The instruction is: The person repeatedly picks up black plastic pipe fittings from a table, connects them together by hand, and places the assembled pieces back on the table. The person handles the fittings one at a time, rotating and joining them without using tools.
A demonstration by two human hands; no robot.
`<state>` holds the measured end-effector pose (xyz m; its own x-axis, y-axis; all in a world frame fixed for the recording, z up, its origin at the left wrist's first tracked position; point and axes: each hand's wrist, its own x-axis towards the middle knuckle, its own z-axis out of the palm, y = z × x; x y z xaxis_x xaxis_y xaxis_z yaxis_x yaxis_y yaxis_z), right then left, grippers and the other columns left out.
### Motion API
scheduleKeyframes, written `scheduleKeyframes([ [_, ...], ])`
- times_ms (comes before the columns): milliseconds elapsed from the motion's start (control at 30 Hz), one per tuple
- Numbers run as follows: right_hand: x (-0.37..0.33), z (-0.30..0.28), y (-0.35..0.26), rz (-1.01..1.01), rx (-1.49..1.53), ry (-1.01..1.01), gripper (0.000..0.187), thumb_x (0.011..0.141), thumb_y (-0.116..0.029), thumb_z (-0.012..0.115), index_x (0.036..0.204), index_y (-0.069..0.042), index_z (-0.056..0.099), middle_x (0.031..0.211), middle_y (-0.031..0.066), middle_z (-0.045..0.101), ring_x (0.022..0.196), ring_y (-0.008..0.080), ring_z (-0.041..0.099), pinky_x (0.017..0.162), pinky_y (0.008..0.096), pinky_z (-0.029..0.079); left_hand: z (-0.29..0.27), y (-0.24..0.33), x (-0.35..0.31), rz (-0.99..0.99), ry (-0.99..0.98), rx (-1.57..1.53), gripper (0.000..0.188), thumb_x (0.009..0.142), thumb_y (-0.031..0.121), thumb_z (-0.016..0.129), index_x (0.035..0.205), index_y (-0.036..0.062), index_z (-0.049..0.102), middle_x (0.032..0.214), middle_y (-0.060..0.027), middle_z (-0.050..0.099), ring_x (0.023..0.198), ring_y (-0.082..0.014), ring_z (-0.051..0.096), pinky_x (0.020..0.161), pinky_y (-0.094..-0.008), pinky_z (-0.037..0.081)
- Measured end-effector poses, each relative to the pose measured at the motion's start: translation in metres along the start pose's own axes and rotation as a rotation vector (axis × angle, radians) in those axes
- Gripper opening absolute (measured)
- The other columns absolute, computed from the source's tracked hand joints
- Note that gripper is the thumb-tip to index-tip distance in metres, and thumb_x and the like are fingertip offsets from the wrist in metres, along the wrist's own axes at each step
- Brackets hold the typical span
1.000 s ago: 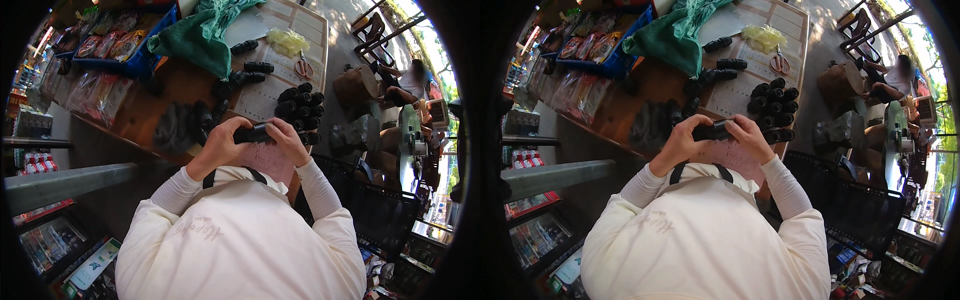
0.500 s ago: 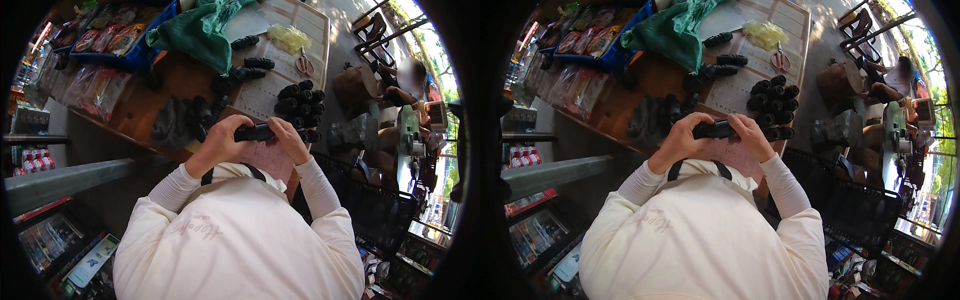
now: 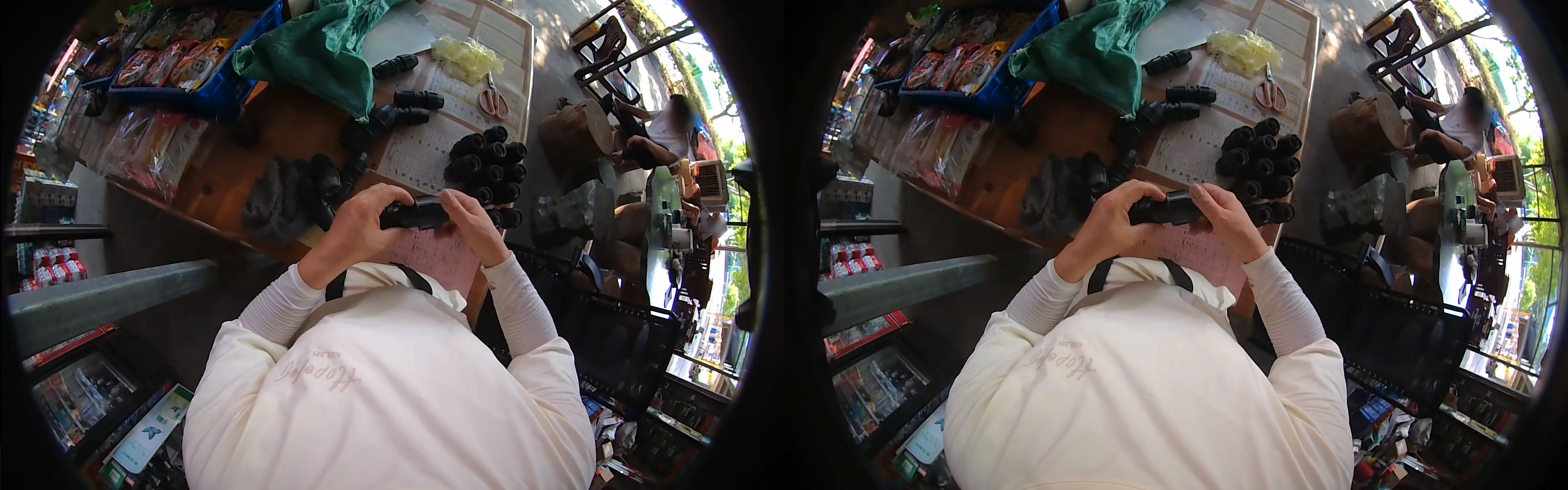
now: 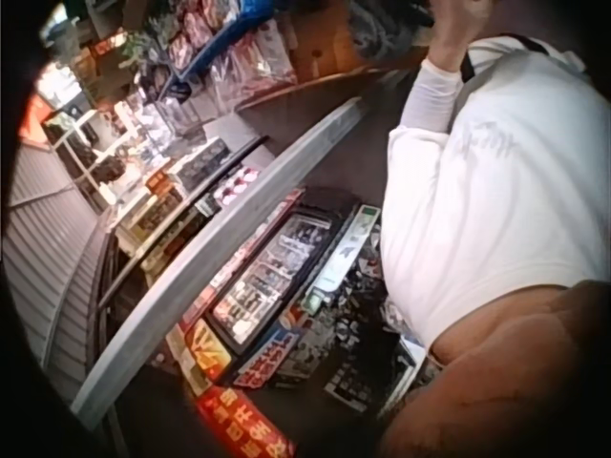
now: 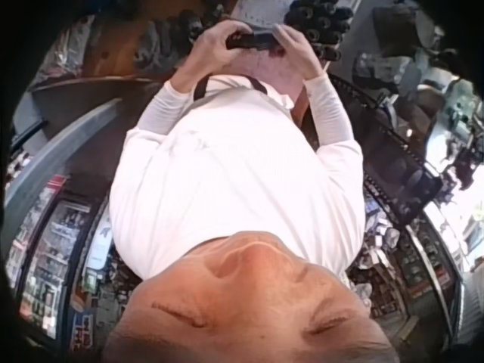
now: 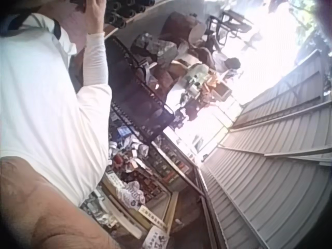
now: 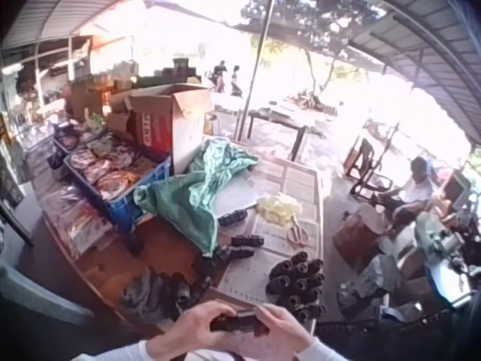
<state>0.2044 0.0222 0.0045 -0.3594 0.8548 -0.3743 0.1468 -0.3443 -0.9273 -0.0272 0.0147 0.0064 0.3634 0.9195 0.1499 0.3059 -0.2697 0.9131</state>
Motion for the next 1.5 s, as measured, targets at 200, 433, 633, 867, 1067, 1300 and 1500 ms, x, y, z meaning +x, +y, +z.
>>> scheduleKeyframes([
  [200,-0.008,0.021,-0.014,-0.084,0.102,0.053,0.033,0.100,-0.034,0.051,0.117,-0.007,0.058,0.093,-0.0030,0.058,0.082,0.0027,0.055,0.074,0.0179,0.046,-0.005,0.000,-0.003,0.007,0.013,0.027,0.040,0.068,0.000,0.075,0.106,0.0008,0.063,0.100,-0.0115,0.065,0.092,-0.0227,0.065,0.085,-0.0297,0.051],
  [433,-0.001,0.024,-0.001,-0.203,-0.012,0.097,0.039,0.100,-0.041,0.049,0.119,-0.007,0.055,0.084,-0.0031,0.058,0.072,0.0031,0.057,0.065,0.0186,0.048,-0.005,0.002,-0.004,-0.005,0.019,0.046,0.040,0.069,0.001,0.075,0.107,0.0002,0.062,0.101,-0.0116,0.065,0.093,-0.0231,0.065,0.086,-0.0296,0.051],
  [633,0.004,0.003,0.011,0.031,0.122,-0.035,0.035,0.102,-0.035,0.048,0.124,-0.008,0.051,0.087,-0.0001,0.060,0.074,0.0060,0.057,0.065,0.0189,0.047,-0.007,0.006,-0.003,0.006,-0.034,-0.027,0.042,0.070,0.001,0.073,0.110,0.0004,0.062,0.103,-0.0103,0.065,0.096,-0.0211,0.064,0.088,-0.0290,0.050],
  [867,-0.005,0.005,0.024,0.041,0.658,-0.194,0.038,0.098,-0.035,0.051,0.127,-0.010,0.048,0.106,0.0042,0.058,0.085,0.0162,0.057,0.074,0.0309,0.049,-0.009,-0.010,-0.006,-0.071,-0.130,-0.544,0.046,0.070,0.001,0.075,0.115,0.0027,0.064,0.104,-0.0047,0.065,0.099,-0.0153,0.060,0.092,-0.0283,0.046],
  [1067,-0.008,0.006,0.036,0.070,0.718,-0.241,0.044,0.095,-0.037,0.054,0.129,-0.010,0.047,0.108,0.0048,0.058,0.087,0.0190,0.057,0.076,0.0335,0.049,-0.010,-0.012,-0.013,-0.119,-0.192,-0.630,0.047,0.071,0.004,0.079,0.115,0.0037,0.064,0.108,-0.0041,0.065,0.103,-0.0129,0.059,0.094,-0.0277,0.045],
  [1300,-0.010,0.006,0.034,0.071,0.768,-0.247,0.041,0.099,-0.038,0.049,0.128,-0.009,0.049,0.105,0.0051,0.059,0.086,0.0184,0.058,0.074,0.0334,0.049,-0.012,-0.012,-0.016,-0.109,-0.225,-0.627,0.046,0.070,0.003,0.080,0.114,0.0040,0.064,0.107,-0.0047,0.065,0.102,-0.0135,0.060,0.095,-0.0281,0.045],
  [1500,-0.019,0.013,0.018,-0.078,0.477,-0.063,0.038,0.098,-0.033,0.056,0.125,-0.007,0.051,0.101,0.0028,0.060,0.084,0.0092,0.057,0.071,0.0227,0.049,-0.013,-0.002,-0.018,-0.137,-0.202,-0.497,0.046,0.071,0.002,0.075,0.116,0.0023,0.063,0.106,-0.0041,0.065,0.101,-0.0136,0.060,0.094,-0.0277,0.045],
])
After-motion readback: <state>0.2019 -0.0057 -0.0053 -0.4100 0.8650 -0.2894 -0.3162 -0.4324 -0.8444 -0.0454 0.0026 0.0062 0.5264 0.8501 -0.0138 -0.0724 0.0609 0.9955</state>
